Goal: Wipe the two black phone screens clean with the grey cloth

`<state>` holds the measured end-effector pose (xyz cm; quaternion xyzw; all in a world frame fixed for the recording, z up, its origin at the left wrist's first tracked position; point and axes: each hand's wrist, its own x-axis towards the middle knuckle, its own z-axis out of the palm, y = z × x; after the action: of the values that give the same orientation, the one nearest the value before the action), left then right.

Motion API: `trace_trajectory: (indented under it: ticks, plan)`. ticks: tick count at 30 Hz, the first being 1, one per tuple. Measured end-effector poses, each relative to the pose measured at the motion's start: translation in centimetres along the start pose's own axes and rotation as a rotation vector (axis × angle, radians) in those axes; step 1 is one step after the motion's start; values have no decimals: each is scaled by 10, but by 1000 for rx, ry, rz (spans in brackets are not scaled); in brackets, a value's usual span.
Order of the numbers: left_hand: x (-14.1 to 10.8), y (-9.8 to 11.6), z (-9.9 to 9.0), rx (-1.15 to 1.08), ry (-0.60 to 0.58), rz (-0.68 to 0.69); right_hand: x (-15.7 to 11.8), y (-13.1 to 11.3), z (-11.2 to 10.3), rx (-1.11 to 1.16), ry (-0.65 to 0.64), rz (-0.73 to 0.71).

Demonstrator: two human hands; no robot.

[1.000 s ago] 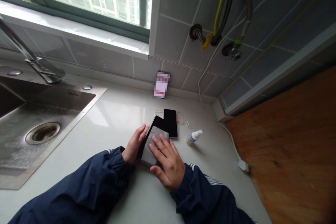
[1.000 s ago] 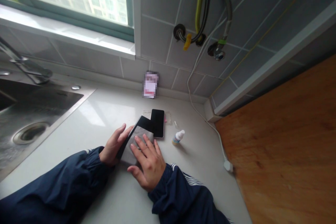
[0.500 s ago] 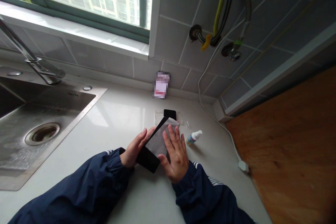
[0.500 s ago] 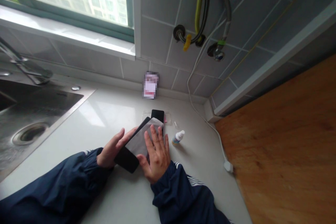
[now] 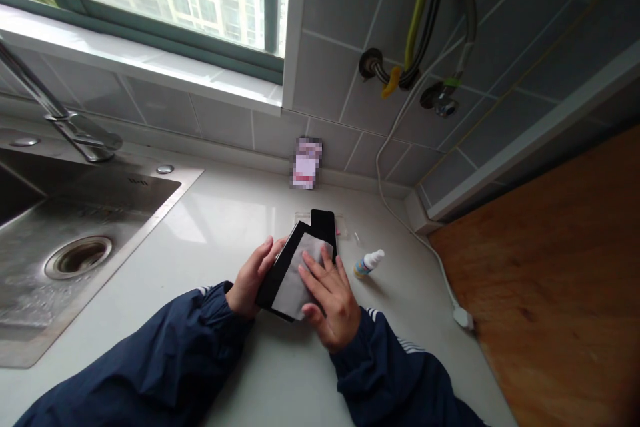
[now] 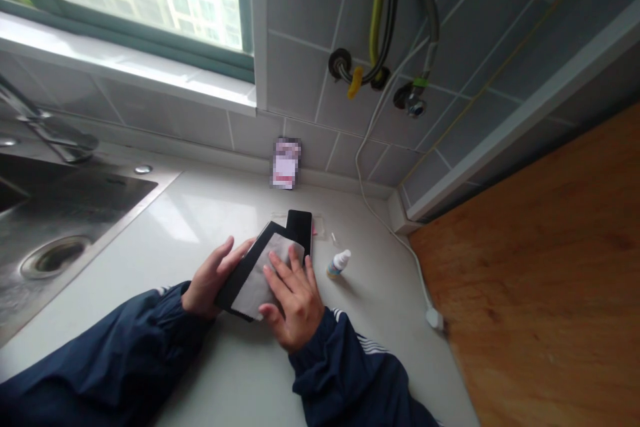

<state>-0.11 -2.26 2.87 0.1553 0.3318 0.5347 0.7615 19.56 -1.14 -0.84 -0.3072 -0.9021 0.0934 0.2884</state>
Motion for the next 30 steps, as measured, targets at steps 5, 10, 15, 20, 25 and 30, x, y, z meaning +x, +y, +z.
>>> trace_trajectory:
  ticks: [5, 10, 15, 20, 25, 30]
  plan:
    - [3, 10, -3, -77, 19, -44, -3, -3, -3, 112, -46, -101]
    - [4, 11, -11, -166, -94, -41, -2, -8, -9, 177, -77, -209]
    - [4, 11, -13, -188, -168, -92, -1, -10, -11, 162, -104, -252]
    - [3, 12, -10, -225, -184, -133, -2, -5, -6, 94, -57, -149]
    - [2, 10, -7, -210, -236, -133, 0, -2, 0, 12, 75, -7]
    - [3, 7, -6, -190, -251, -113, 1, -1, 3, -32, 60, 66]
